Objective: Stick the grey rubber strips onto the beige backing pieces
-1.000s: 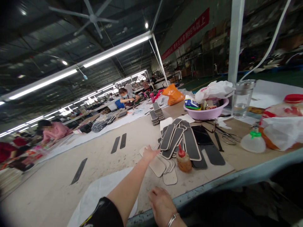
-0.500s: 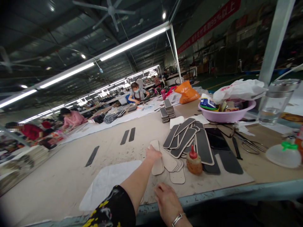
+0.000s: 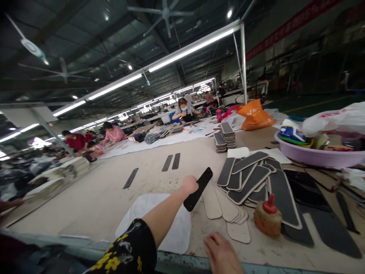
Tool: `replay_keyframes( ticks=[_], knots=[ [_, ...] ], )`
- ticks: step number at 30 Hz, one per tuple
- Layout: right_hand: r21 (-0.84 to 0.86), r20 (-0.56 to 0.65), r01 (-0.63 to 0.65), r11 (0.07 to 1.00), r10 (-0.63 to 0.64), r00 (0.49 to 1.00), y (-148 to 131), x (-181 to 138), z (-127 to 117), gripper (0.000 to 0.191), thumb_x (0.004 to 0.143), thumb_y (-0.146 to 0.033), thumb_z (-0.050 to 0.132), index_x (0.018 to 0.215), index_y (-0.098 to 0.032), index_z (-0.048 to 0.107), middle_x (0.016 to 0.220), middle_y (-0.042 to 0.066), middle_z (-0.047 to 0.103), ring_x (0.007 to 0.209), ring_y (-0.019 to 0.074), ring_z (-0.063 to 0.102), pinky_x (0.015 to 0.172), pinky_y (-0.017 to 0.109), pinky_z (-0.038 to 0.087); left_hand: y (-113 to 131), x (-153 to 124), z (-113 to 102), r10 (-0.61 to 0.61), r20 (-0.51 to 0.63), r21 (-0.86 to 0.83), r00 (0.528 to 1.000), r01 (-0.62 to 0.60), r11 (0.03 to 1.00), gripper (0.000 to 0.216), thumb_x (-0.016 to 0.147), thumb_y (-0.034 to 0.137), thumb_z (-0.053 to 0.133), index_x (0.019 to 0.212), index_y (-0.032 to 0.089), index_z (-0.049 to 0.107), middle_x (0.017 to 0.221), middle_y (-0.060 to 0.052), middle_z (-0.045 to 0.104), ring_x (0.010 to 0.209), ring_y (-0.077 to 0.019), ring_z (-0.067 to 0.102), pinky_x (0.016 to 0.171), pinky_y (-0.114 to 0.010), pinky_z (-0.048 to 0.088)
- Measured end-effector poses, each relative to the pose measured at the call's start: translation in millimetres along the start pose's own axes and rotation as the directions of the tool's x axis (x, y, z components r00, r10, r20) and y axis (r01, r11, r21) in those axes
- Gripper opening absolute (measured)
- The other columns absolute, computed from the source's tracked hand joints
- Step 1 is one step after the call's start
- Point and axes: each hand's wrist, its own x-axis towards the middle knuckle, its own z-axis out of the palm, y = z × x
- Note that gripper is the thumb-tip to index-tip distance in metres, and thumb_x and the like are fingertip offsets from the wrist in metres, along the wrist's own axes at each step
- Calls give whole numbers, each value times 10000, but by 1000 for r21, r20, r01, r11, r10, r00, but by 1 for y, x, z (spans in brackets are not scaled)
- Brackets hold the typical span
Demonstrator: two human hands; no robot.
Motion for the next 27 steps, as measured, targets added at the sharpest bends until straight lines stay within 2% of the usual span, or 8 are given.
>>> replay_keyframes(
  ticks=[3,8,13,15,17,19,22,27],
  knots=[
    [-43,-18,38,998,-39,999,10,0,7,268,888,-245,400,1042,-237,620,1023,71,573,907,185,559,830,311,459,-15,-14,-20,130,-53,87,990,-126,988,204,763,147,527,905,111,669,976,-166,629,1036,-268,548,941,-352,407],
    [-80,-41,14,997,-18,999,11,-2,8,270,901,-283,403,1046,-264,629,1057,61,588,941,190,568,846,317,470,-61,-67,-40,376,-95,171,922,-357,918,334,844,208,408,1125,191,589,1087,-112,591,1069,-242,512,982,-383,371],
    [-111,-116,-59,992,46,992,9,2,7,304,915,-351,398,1087,-253,628,1097,62,593,996,200,558,883,334,468,-135,-132,-28,666,-31,264,745,-637,724,272,836,204,428,1032,205,616,996,-91,614,948,-215,560,880,-357,437],
    [-165,-146,-50,985,25,989,12,5,9,321,910,-385,412,1116,-254,621,1140,57,583,1042,210,537,911,348,455,-158,-149,-20,681,26,221,732,-668,710,210,811,275,502,960,210,634,921,-74,628,856,-201,583,816,-325,460],
    [-247,-146,5,969,-43,988,19,10,12,339,896,-407,439,1152,-260,605,1189,42,563,1082,219,514,934,361,440,-172,-154,-16,656,57,194,752,-653,732,209,801,344,535,914,207,645,838,-61,633,781,-187,589,753,-294,470],
    [-354,-153,67,933,-128,980,26,17,16,376,873,-438,469,1177,-254,593,1214,30,553,1086,232,514,920,373,449,-179,-141,-17,592,22,208,806,-583,786,234,835,365,501,911,206,653,817,-53,637,776,-176,590,736,-272,467],
    [-519,-193,87,850,-216,957,37,26,23,471,833,-496,486,1191,-206,587,1234,31,539,1069,258,525,855,387,485,-182,-95,-28,437,-82,267,895,-403,875,264,889,324,430,943,208,661,900,-42,641,861,-159,585,792,-252,452],
    [-649,-262,101,754,-346,901,50,33,31,578,811,-525,439,1136,-77,605,1220,124,539,1069,283,531,794,375,516,-184,7,-51,255,-146,326,956,-197,924,263,900,247,416,910,162,665,936,-74,621,915,-165,572,831,-265,445]
  ],
)
